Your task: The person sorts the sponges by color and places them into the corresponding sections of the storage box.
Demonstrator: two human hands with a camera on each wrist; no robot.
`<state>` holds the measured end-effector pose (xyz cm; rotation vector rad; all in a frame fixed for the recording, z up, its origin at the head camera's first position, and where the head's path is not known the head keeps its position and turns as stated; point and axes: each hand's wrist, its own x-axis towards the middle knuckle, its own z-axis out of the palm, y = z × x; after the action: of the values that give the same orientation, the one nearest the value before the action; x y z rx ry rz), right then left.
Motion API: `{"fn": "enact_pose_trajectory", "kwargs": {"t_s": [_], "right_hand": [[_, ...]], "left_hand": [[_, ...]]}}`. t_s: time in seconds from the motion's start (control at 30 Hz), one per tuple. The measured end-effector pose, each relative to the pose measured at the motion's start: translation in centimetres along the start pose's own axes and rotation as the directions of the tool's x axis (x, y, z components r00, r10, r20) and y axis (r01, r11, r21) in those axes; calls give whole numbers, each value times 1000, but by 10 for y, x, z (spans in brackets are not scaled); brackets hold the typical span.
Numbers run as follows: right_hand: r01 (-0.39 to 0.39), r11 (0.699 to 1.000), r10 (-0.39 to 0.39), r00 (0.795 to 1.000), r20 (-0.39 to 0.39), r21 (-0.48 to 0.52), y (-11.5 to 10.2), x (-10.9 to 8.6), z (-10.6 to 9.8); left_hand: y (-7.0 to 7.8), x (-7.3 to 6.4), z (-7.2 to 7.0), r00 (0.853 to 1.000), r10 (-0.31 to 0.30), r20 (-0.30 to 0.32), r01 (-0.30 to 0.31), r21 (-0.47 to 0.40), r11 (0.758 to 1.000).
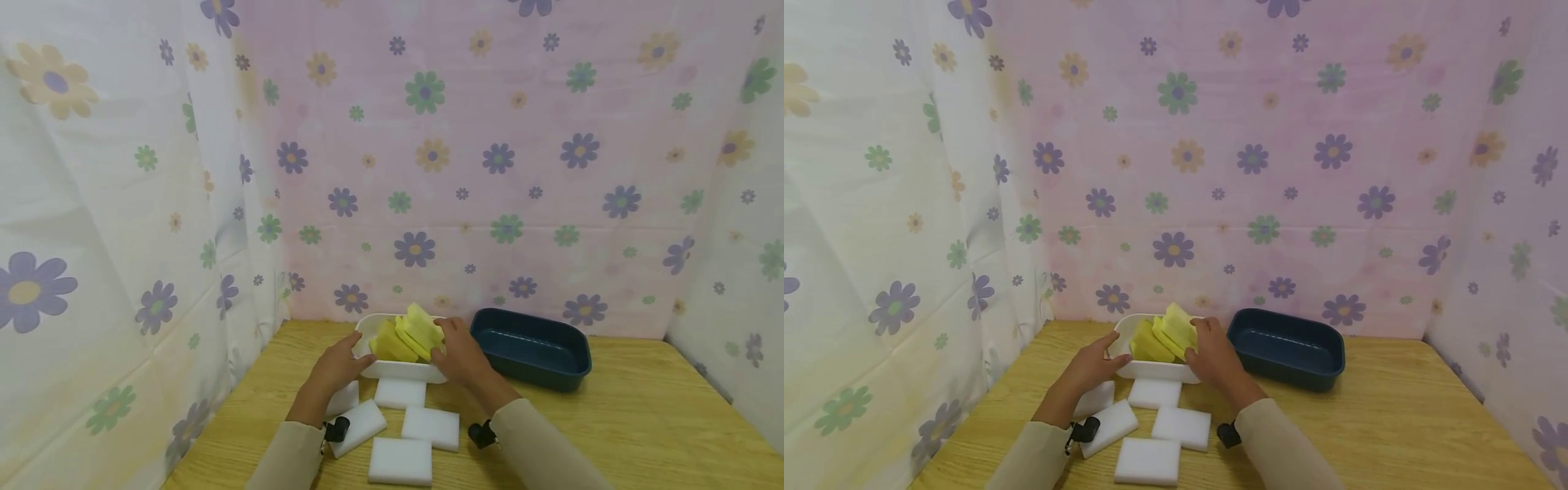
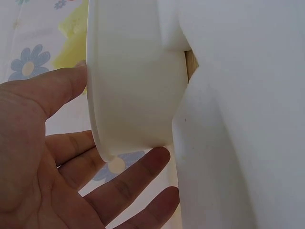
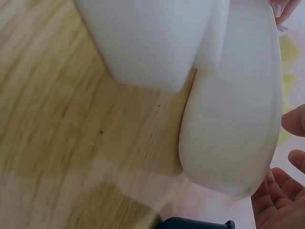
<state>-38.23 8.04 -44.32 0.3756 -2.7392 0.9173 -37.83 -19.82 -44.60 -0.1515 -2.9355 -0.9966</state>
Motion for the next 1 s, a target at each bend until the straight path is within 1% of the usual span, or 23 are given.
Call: {"fn": "enact_pose_trajectory", "kwargs": {"t_s": [0.13,0.27,0.43,0.53,0.67,0.77,0.87,1.0], "right_hand": [[15,1000,-15,1000,-9,-3,4,-1,-4],[10,1000,-10,1000,-7,-14,7,-2,-9],[63,997,-65,997,-31,-43,9,-5,-17],[80,994,-84,995,-47,-69,11,-6,-22],[96,992,-101,993,-61,-76,14,-7,-28],[117,992,-120,990,-68,-47,16,-11,-34],[128,992,-127,988,-91,8,18,-18,-41],[121,989,-106,980,-170,83,26,-30,-54]], "left_hand": [[1,-2,-1,1000,-2,-1,2,5,1000],[1,-2,-1,1000,0,-3,0,16,1000],[1,-1,-1,1000,-3,-4,3,20,1000],[1,0,-1,1000,2,-4,-2,14,1000],[2,1,-1,1000,6,-4,-6,19,1000],[3,0,-1,1000,0,-2,0,19,1000],[4,-1,-2,1000,0,-2,0,20,1000],[5,-3,-3,1000,6,-2,-6,29,1000]]}}
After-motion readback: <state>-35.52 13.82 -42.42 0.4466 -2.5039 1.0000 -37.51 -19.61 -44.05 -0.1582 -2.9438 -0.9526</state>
